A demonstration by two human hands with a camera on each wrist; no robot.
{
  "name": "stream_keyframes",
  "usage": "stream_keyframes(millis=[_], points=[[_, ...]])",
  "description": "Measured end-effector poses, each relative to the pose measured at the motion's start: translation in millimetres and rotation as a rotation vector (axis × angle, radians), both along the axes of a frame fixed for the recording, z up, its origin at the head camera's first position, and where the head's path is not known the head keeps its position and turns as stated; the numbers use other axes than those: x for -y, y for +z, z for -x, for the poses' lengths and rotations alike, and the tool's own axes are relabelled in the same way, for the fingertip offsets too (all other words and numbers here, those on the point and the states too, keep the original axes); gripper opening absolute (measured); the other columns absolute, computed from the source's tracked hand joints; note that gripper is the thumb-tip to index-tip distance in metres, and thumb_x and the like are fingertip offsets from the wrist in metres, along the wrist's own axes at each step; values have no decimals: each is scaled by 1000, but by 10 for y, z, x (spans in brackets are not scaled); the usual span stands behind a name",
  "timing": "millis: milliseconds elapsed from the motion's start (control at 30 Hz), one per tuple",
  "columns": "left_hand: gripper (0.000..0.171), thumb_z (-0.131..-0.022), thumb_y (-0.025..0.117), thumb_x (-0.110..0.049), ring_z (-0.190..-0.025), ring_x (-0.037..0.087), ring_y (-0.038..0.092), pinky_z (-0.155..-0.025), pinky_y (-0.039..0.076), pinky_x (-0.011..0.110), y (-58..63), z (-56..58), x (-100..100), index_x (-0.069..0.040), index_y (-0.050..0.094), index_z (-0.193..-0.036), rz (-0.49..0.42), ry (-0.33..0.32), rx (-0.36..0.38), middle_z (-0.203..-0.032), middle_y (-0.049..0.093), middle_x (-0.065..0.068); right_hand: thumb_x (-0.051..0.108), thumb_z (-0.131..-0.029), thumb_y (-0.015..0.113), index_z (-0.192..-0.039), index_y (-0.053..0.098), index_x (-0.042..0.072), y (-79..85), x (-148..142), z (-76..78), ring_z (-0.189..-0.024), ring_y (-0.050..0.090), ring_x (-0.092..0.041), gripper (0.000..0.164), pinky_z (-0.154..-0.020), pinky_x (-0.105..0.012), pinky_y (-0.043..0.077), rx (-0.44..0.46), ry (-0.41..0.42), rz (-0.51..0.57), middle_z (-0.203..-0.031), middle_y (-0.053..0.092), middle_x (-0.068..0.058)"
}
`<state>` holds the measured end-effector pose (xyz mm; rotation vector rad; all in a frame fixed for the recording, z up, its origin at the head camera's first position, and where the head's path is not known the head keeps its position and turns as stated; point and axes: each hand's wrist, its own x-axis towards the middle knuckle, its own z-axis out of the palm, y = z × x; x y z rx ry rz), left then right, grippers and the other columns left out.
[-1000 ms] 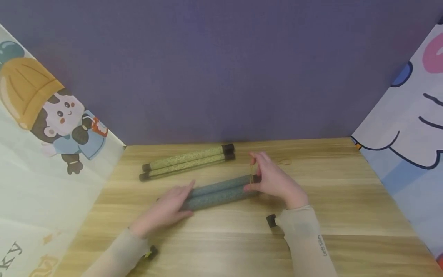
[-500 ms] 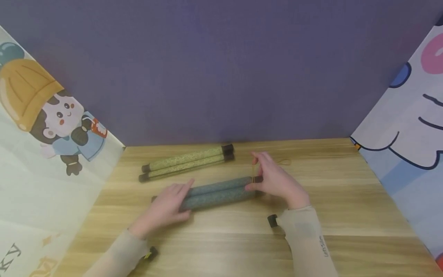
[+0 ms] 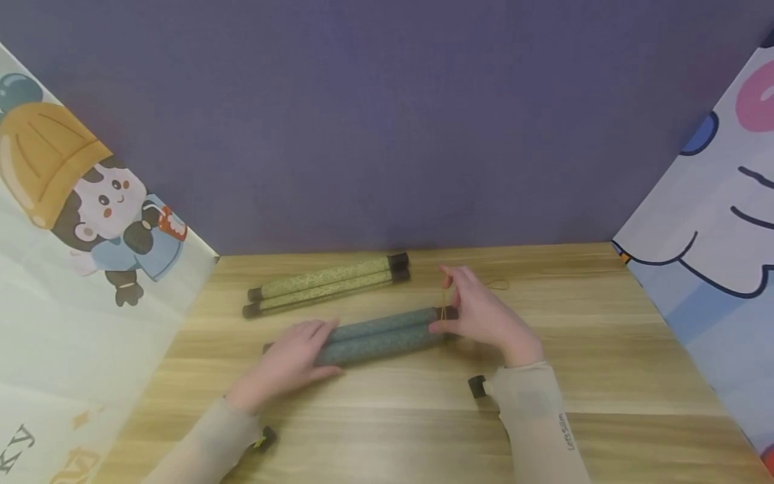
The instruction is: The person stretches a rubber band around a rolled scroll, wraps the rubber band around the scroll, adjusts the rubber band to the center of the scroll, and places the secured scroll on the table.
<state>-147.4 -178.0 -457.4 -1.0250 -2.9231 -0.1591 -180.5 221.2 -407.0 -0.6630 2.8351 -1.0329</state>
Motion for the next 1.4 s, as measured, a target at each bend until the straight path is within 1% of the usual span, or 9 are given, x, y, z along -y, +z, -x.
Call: stream_keyframes(millis=[233, 433, 533, 667, 767, 900, 1133, 1267, 1400], points=[[87, -93, 83, -60, -121, 32, 69, -106, 57, 54, -13, 65, 14, -2, 58, -153, -24, -18, -92, -135, 69, 15, 33, -82, 99, -168, 31, -3, 10, -46, -7, -94, 53, -21, 115, -86, -44, 48, -31, -1, 38, -127, 53, -12], [85, -93, 84, -58, -121, 33, 70, -106, 57, 55, -55, 161, 92, -5, 57, -154, -61, -15, -106, -137, 68, 13, 31, -81, 100, -168, 32, 0, 48, -108, -18, -95, 58, -19, 115, -86, -46, 47, -92, 3, 99, -132, 54, -11], [85, -93, 85, -57, -116, 33, 71, -101, 60, 54, -34, 217, 153, -6, 58, -154, -86, -9, -115, -135, 69, 12, 29, -81, 101, -168, 33, -1, 71, -139, -24, -98, 60, -20, 114, -96, -53, 49, -118, 6, 119, -135, 54, -13], [85, -90, 88, -55, -111, 32, 73, -95, 62, 53, 71, 295, 226, -8, 58, -155, -140, 6, -109, -131, 70, 9, 27, -79, 101, -169, 30, -1, 100, -201, -40, -109, 63, -28, 117, -110, -65, 46, -126, -18, 125, -138, 54, -15], [85, -88, 90, -53, -110, 32, 73, -95, 62, 54, 154, 356, 275, -9, 60, -154, -189, 18, -109, -131, 71, 9, 26, -79, 101, -169, 29, -2, 119, -245, -49, -114, 65, -34, 119, -111, -69, 46, -129, -35, 120, -140, 54, -16], [84, -86, 92, -52, -110, 30, 73, -93, 62, 53, 232, 426, 341, -11, 61, -152, -256, 33, -99, -131, 71, 9, 23, -77, 102, -169, 29, -3, 130, -286, -49, -115, 66, -37, 120, -112, -72, 45, -141, -43, 112, -139, 54, -17], [83, -83, 95, -47, -124, 33, 70, -100, 59, 58, 291, 514, 414, -13, 63, -152, -357, 82, -40, -142, 69, 8, 25, -79, 101, -168, 29, -6, 114, -285, -37, -118, 65, -38, 118, -114, -72, 43, -116, -42, 90, -139, 54, -19], [81, -81, 96, -47, -121, 30, 71, -97, 61, 56, 303, 534, 415, -18, 64, -150, -394, 114, -9, -140, 70, 5, 24, -79, 100, -166, 31, -8, 64, -241, -11, -118, 64, -37, 116, -113, -70, 45, -103, -33, 85, -139, 55, -19], [80, -79, 97, -46, -121, 29, 70, -97, 60, 56, 311, 520, 413, -20, 65, -149, -411, 126, 6, -140, 70, 4, 28, -79, 101, -166, 33, -5, 11, -182, 15, -118, 64, -35, 116, -111, -70, 47, -89, -36, 72, -141, 56, -19]])
